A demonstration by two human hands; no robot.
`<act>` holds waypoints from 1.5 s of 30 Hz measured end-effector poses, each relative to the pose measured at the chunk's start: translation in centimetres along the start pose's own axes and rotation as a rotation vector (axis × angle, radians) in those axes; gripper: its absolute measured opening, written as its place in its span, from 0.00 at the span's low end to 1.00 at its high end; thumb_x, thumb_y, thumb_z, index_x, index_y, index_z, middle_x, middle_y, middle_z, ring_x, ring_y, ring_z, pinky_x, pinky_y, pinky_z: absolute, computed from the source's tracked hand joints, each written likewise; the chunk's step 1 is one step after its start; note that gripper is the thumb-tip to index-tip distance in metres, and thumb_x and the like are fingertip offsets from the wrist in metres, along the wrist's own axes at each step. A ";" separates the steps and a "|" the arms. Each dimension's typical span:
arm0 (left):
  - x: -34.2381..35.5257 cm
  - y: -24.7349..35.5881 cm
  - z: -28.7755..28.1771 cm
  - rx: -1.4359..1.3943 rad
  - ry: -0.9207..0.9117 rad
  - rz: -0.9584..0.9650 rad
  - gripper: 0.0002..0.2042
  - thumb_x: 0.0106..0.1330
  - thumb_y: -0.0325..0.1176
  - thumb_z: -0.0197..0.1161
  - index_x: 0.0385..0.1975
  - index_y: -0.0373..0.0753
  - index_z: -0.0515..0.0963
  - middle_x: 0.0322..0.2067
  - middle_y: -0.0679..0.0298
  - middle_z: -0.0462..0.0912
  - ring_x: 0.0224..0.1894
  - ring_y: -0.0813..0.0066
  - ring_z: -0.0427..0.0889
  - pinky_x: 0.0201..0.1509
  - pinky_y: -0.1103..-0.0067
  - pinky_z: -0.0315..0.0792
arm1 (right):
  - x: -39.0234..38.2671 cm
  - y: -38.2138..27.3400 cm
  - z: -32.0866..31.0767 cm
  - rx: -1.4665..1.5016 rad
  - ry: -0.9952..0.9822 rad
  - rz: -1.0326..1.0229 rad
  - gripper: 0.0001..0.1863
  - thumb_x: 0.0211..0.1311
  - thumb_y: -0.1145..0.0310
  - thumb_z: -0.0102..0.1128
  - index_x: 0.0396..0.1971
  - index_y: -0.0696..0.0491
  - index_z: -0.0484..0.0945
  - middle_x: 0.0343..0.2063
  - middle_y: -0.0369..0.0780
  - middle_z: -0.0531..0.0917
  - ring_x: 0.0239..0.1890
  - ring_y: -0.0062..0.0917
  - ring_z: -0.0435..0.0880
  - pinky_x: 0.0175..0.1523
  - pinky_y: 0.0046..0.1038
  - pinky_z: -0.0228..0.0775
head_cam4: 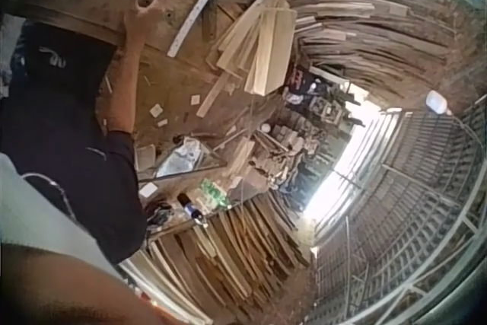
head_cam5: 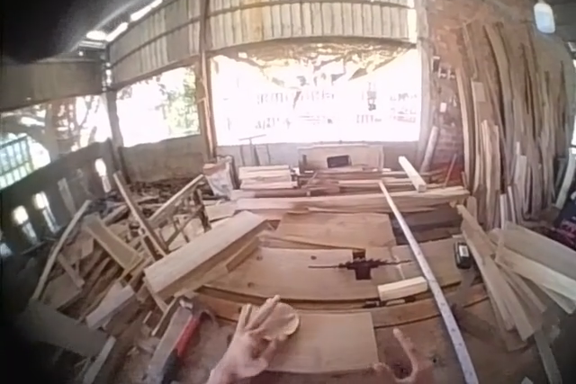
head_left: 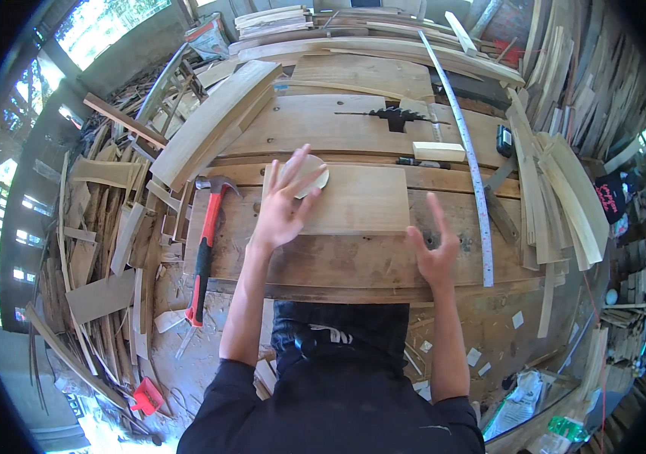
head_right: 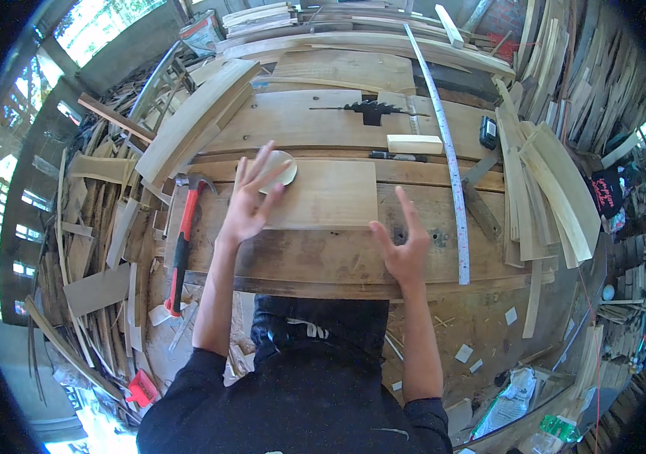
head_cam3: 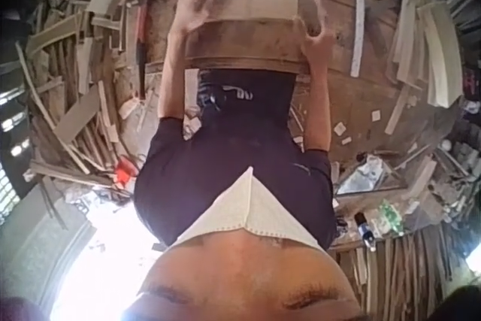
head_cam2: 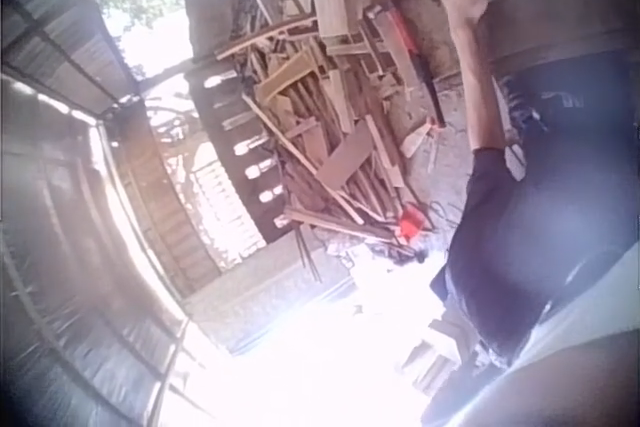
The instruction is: Measuring and sanding a piece of wood on a workbench.
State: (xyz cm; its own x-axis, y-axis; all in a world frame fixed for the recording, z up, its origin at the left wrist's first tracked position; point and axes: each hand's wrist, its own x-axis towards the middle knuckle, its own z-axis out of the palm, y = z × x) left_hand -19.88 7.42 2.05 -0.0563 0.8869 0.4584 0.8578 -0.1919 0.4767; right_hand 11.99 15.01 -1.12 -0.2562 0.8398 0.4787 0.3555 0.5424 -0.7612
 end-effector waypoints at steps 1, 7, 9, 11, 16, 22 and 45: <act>-0.4 0.2 -1.4 -0.025 0.064 -0.048 0.19 0.82 0.37 0.56 0.67 0.41 0.81 0.80 0.52 0.64 0.83 0.52 0.58 0.86 0.57 0.46 | -0.2 0.0 -0.2 0.006 -0.002 -0.002 0.36 0.67 0.57 0.76 0.69 0.58 0.76 0.64 0.51 0.83 0.68 0.43 0.82 0.76 0.42 0.68; -4.8 -6.6 -0.8 -0.133 0.122 -0.240 0.26 0.85 0.38 0.49 0.78 0.33 0.64 0.80 0.39 0.55 0.82 0.44 0.58 0.82 0.60 0.58 | 1.1 -4.5 2.7 0.029 -0.090 -0.243 0.19 0.69 0.67 0.72 0.57 0.54 0.85 0.59 0.47 0.86 0.66 0.44 0.83 0.71 0.40 0.74; -4.2 -3.6 0.6 -0.104 0.035 -0.250 0.27 0.85 0.38 0.49 0.78 0.30 0.62 0.81 0.37 0.50 0.82 0.37 0.54 0.82 0.58 0.56 | 2.4 -5.8 4.2 0.000 -0.175 -0.301 0.20 0.69 0.66 0.71 0.58 0.54 0.84 0.61 0.47 0.85 0.67 0.44 0.82 0.71 0.41 0.74; -4.9 -2.1 1.4 -0.073 0.029 -0.257 0.29 0.84 0.37 0.50 0.79 0.30 0.59 0.81 0.36 0.47 0.81 0.33 0.54 0.82 0.56 0.56 | 3.8 -7.7 6.8 0.025 -0.244 -0.371 0.22 0.70 0.65 0.70 0.61 0.55 0.82 0.65 0.48 0.81 0.70 0.45 0.78 0.73 0.42 0.71; -5.2 -1.4 0.9 0.046 -0.046 -0.231 0.40 0.76 0.48 0.64 0.81 0.36 0.57 0.83 0.43 0.47 0.82 0.38 0.54 0.83 0.55 0.56 | 4.6 -7.6 13.3 -0.219 -0.372 -0.400 0.30 0.77 0.56 0.60 0.71 0.58 0.72 0.72 0.51 0.73 0.77 0.47 0.68 0.81 0.44 0.59; -6.5 -2.6 0.2 -0.092 -0.040 -0.233 0.48 0.67 0.54 0.72 0.81 0.37 0.58 0.83 0.43 0.45 0.82 0.39 0.54 0.84 0.53 0.54 | 3.7 -4.8 8.1 -0.337 -0.521 -0.441 0.25 0.78 0.59 0.57 0.68 0.56 0.77 0.70 0.52 0.76 0.74 0.45 0.74 0.78 0.44 0.66; -6.4 -2.7 0.0 -0.093 -0.110 -0.268 0.77 0.42 0.64 0.86 0.81 0.26 0.39 0.80 0.36 0.51 0.80 0.41 0.60 0.85 0.50 0.50 | 4.8 -5.4 10.8 -0.190 -0.604 -0.255 0.28 0.75 0.64 0.59 0.71 0.59 0.74 0.73 0.52 0.73 0.76 0.44 0.71 0.81 0.43 0.60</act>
State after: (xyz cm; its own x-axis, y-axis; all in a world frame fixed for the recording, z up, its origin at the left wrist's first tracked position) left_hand -21.82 2.25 -2.19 -0.2142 0.9505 0.2252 0.7689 0.0219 0.6390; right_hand -0.87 15.85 0.61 -0.7902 0.5536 0.2629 0.3548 0.7630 -0.5403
